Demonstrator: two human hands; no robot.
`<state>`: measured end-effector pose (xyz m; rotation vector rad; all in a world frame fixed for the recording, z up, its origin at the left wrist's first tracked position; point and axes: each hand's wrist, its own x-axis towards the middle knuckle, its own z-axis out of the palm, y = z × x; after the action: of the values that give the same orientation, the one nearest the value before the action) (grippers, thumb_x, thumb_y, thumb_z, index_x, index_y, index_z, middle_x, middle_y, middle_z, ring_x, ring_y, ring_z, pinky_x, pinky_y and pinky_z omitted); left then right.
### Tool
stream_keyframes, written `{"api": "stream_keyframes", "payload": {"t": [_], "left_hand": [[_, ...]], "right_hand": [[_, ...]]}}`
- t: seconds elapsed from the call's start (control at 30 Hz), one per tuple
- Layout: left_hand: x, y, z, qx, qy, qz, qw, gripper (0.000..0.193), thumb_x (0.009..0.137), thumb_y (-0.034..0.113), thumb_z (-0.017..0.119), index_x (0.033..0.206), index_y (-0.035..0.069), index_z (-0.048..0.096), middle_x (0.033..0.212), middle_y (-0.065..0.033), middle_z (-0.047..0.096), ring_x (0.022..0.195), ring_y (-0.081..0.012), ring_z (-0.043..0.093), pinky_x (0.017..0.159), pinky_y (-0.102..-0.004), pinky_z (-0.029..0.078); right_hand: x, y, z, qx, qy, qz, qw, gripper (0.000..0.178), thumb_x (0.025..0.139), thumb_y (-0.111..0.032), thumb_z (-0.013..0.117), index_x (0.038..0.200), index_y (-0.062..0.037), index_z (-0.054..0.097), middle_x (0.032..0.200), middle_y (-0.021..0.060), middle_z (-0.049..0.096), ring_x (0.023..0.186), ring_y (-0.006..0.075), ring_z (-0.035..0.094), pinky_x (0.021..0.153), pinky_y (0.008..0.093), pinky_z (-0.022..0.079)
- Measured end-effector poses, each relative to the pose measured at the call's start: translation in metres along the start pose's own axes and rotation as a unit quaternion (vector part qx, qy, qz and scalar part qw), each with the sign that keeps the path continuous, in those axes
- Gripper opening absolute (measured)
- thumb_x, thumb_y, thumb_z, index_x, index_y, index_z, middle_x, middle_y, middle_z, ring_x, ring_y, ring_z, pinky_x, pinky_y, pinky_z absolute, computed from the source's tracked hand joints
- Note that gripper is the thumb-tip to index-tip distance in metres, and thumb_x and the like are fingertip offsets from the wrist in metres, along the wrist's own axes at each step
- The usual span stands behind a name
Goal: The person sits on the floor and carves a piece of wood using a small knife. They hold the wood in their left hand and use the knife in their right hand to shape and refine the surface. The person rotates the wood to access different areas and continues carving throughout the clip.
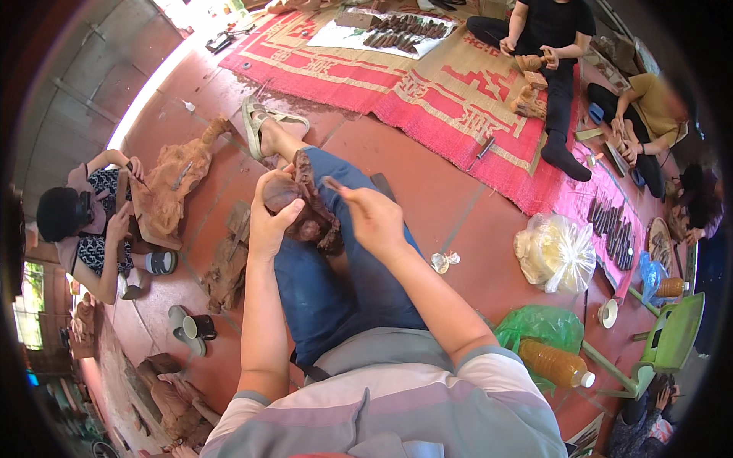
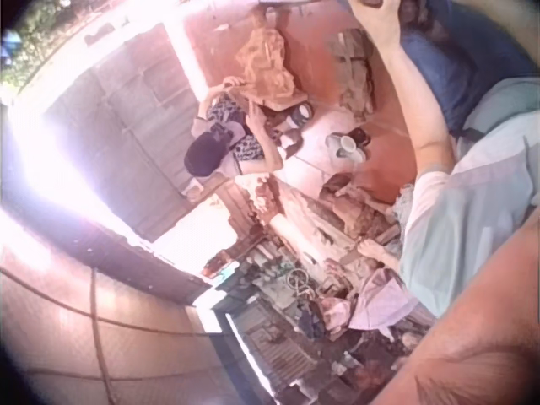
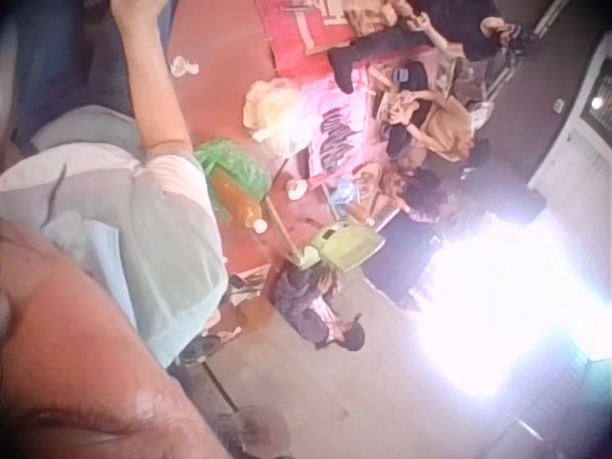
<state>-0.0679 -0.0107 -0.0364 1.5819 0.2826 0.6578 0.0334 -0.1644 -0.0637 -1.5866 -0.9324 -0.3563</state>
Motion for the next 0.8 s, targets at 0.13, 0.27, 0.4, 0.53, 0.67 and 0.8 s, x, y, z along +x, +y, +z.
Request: {"api": "stream_keyframes", "payload": {"t": [0.13,0.27,0.4,0.53,0.67,0.8], "left_hand": [[-0.001,0.003,0.008,0.017,-0.002,0.002,1.0,0.048,0.073,0.009,0.075,0.115,0.004,0.053,0.126,-0.0105,0.055,0.104,-0.0138,0.056,0.092,-0.0302,0.045],[0.0,0.0,0.016,-0.015,0.01,0.041,0.999,0.051,0.079,-0.002,0.064,0.126,0.0,0.045,0.121,-0.0139,0.056,0.109,-0.0223,0.057,0.095,-0.0357,0.046],[-0.006,-0.019,-0.009,0.038,0.015,0.047,0.998,0.048,0.083,0.012,0.064,0.127,0.002,0.046,0.122,-0.0104,0.054,0.114,-0.0222,0.051,0.1,-0.0376,0.04],[-0.009,-0.014,0.007,0.058,0.064,0.019,0.996,0.047,0.088,0.018,0.065,0.126,0.0,0.046,0.122,-0.0102,0.052,0.112,-0.0204,0.05,0.1,-0.0343,0.038],[-0.006,-0.017,0.01,0.1,0.081,0.031,0.991,0.043,0.088,0.011,0.062,0.124,-0.002,0.044,0.133,-0.0148,0.05,0.113,-0.0212,0.051,0.1,-0.0341,0.04],[-0.006,-0.003,0.029,0.157,0.201,0.011,0.967,0.044,0.088,0.014,0.063,0.124,-0.003,0.044,0.133,-0.0162,0.05,0.116,-0.0239,0.05,0.099,-0.0358,0.041]], "right_hand": [[0.024,-0.042,-0.011,0.078,0.063,-0.108,0.989,0.016,0.08,0.006,0.065,0.094,-0.002,0.067,0.074,0.0087,0.066,0.061,0.0168,0.062,0.055,0.029,0.048],[0.01,-0.017,-0.002,0.003,-0.033,-0.053,0.998,0.021,0.08,-0.007,0.058,0.099,-0.0099,0.066,0.083,0.0111,0.065,0.077,0.0299,0.063,0.068,0.0391,0.05],[-0.009,-0.01,-0.003,0.078,0.004,-0.026,0.997,0.017,0.087,-0.008,0.059,0.102,-0.0081,0.067,0.085,0.0119,0.067,0.075,0.0307,0.065,0.065,0.0371,0.052],[0.029,-0.034,-0.005,0.059,0.019,-0.134,0.989,0.025,0.083,-0.007,0.061,0.108,-0.0088,0.065,0.082,0.0078,0.064,0.073,0.0276,0.062,0.064,0.0365,0.05],[0.005,0.01,0.002,0.002,0.015,-0.038,0.999,0.022,0.082,-0.008,0.064,0.105,-0.0092,0.066,0.091,0.0119,0.068,0.084,0.0295,0.066,0.069,0.0363,0.052],[0.019,-0.002,-0.014,0.124,0.053,0.012,0.991,0.023,0.083,-0.005,0.062,0.104,-0.0082,0.067,0.096,0.0116,0.069,0.087,0.0312,0.065,0.072,0.0382,0.052]]}}
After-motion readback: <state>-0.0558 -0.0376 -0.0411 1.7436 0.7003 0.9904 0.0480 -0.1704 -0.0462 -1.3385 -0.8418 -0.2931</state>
